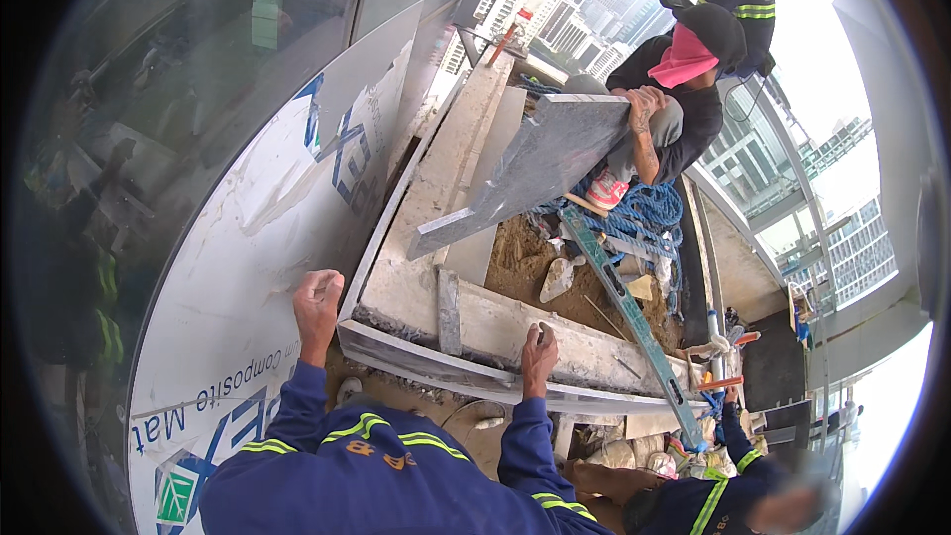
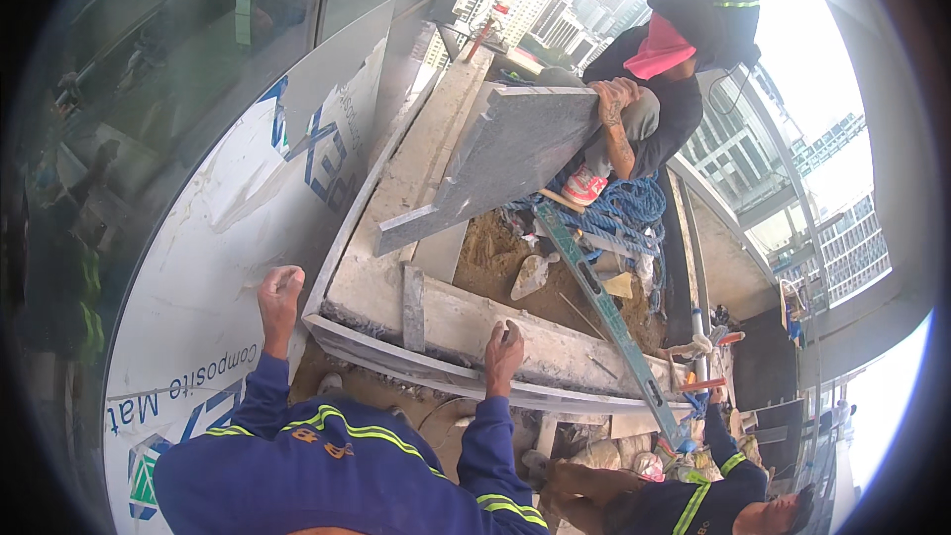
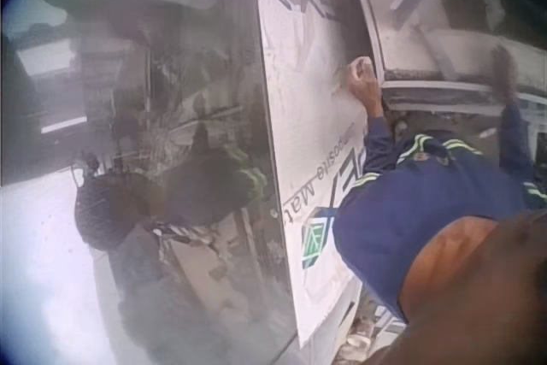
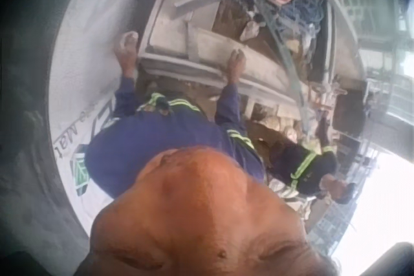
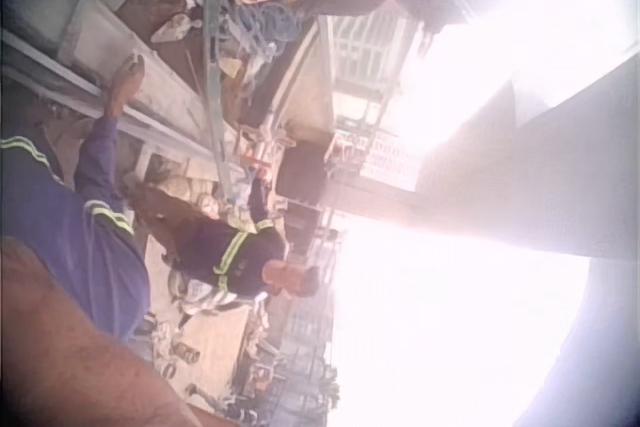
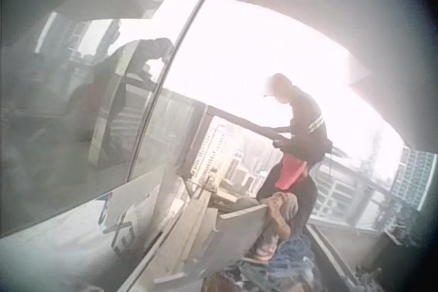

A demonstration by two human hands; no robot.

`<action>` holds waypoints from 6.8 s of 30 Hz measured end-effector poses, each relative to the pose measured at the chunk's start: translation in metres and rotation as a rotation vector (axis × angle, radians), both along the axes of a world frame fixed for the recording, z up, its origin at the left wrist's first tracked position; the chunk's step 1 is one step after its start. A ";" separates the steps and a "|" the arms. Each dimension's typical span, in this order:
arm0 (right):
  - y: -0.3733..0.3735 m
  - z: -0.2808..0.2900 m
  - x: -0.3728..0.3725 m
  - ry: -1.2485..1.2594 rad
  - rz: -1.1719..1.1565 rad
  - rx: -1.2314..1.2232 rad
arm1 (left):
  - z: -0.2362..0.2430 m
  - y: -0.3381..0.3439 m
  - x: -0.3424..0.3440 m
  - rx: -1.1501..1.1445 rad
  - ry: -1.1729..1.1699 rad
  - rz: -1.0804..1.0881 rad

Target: The person uses an angle grinder to cut a dark stone tile while a coworker holds it steady. After cutting, the person places the tile aside and picks up a metal frame to position it against the wall.

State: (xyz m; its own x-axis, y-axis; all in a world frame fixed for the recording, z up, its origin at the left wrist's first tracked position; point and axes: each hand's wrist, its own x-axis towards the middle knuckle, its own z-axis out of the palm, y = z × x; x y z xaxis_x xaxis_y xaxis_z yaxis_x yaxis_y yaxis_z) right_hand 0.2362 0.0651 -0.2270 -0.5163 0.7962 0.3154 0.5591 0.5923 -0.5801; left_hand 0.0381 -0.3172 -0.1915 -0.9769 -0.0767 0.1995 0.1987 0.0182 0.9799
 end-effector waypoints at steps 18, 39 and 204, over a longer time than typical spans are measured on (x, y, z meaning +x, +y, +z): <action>0.057 -0.060 -0.126 -0.506 0.039 0.184 | -0.055 -0.007 -0.039 -0.136 -0.270 -0.282; 0.056 -0.054 -0.127 -0.488 0.057 0.111 | -0.039 0.005 -0.042 -0.138 -0.476 -0.358; 0.067 -0.071 -0.122 -0.353 0.116 0.307 | 0.032 -0.050 0.000 -0.063 0.069 -0.059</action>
